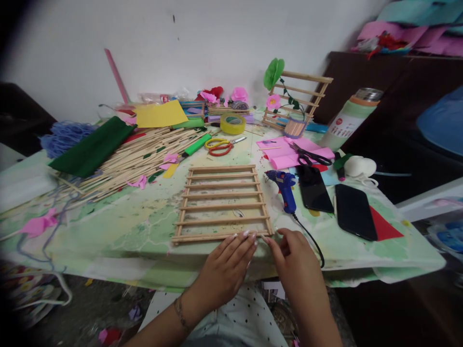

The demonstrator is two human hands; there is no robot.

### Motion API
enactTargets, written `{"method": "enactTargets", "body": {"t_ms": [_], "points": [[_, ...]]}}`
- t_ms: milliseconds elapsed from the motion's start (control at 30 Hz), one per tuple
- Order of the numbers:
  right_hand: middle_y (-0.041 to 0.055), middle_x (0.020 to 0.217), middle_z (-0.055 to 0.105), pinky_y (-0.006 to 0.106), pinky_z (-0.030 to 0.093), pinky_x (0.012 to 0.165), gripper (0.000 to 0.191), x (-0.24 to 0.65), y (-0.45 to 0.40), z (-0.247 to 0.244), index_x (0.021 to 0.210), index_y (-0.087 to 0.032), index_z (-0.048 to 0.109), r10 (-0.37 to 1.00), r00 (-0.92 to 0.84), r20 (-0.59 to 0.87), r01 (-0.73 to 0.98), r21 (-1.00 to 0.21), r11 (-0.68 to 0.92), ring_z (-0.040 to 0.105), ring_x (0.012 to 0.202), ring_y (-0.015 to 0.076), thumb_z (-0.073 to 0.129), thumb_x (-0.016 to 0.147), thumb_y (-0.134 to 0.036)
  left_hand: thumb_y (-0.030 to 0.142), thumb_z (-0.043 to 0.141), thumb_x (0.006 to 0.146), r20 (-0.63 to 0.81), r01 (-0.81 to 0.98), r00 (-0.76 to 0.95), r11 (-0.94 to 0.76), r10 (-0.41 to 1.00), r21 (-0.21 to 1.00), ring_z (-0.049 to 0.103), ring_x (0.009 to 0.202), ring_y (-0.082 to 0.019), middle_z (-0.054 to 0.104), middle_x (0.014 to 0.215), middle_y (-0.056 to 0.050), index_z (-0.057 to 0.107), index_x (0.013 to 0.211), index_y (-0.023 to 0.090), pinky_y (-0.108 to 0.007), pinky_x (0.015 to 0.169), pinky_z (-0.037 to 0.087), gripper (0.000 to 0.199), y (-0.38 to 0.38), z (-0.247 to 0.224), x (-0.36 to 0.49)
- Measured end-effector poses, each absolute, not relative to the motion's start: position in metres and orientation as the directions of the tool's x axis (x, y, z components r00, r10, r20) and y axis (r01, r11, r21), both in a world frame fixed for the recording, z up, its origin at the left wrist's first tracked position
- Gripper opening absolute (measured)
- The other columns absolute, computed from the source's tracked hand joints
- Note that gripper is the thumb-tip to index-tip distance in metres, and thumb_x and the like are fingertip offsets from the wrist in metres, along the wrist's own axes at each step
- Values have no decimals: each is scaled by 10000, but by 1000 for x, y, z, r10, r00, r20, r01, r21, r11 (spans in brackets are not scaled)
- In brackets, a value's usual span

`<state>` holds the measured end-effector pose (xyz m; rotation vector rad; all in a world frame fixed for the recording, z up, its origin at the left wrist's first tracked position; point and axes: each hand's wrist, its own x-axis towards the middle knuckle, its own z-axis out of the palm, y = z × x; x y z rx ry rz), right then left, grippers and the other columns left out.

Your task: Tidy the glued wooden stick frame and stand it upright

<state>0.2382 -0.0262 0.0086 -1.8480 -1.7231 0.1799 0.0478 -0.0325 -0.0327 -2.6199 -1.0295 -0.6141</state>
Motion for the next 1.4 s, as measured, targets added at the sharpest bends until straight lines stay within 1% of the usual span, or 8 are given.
{"method": "enactTargets", "body": {"t_ms": [133,267,367,433,767,1067,1233,1400], "points": [[37,697,594,293,430,596,302,242,-30,11,725,-206,600,962,36,271,848,-517,114,564,637,179,489,883,-438,217,410,919,471,691,662,-718,583,-82,176,1440,-216,257,1550,-61,362,1421,116,-356,1199,154,514,-33,-33,48],[24,736,591,277,450,621,185,236,-27,15,836,-211,612,935,51,350,793,-583,176,559,658,164,521,888,-363,224,411,920,484,689,659,-721,576,-80,177,1440,-214,279,1542,-56,374,1415,118,-354,1198,150,508,-32,-34,48],[23,759,569,287,466,643,181,230,-19,15,981,-199,616,881,49,471,826,-514,229,553,646,157,542,882,-332,223,413,917,490,691,655,-718,575,-82,182,1439,-216,291,1537,-58,387,1408,115,-359,1200,136,504,-32,-35,48],[33,795,579,285,473,650,176,227,-14,15,992,-193,627,863,10,505,852,-456,256,564,657,154,540,888,-306,224,414,916,494,693,652,-716,575,-82,193,1436,-216,292,1536,-59,390,1406,116,-361,1200,133,503,-32,-35,48],[62,791,592,318,451,657,187,225,5,17,773,-180,629,872,-194,449,912,-246,330,573,722,195,495,895,-227,226,402,918,493,685,662,-722,564,-93,204,1433,-216,290,1537,-63,399,1401,114,-365,1201,127,496,-32,-35,47],[72,863,633,317,470,754,106,223,1,10,802,-197,546,819,-88,567,834,-407,372,600,819,197,487,889,-188,240,410,921,500,687,659,-721,562,-95,203,1433,-216,311,1529,-63,413,1394,121,-363,1199,132,488,-31,-34,47],[32,754,664,264,445,635,118,227,1,9,841,-198,576,840,-80,537,874,-368,318,618,696,175,492,905,-250,226,420,910,511,686,656,-721,555,-99,210,1431,-214,341,1515,-53,422,1389,121,-361,1201,122,490,-31,-34,47],[13,695,654,245,405,546,169,227,-2,19,796,-207,584,896,20,443,890,-416,186,603,602,161,484,895,-302,223,414,910,491,686,663,-721,564,-97,211,1431,-219,319,1524,-59,405,1400,116,-364,1200,129,501,-31,-34,47]]}}
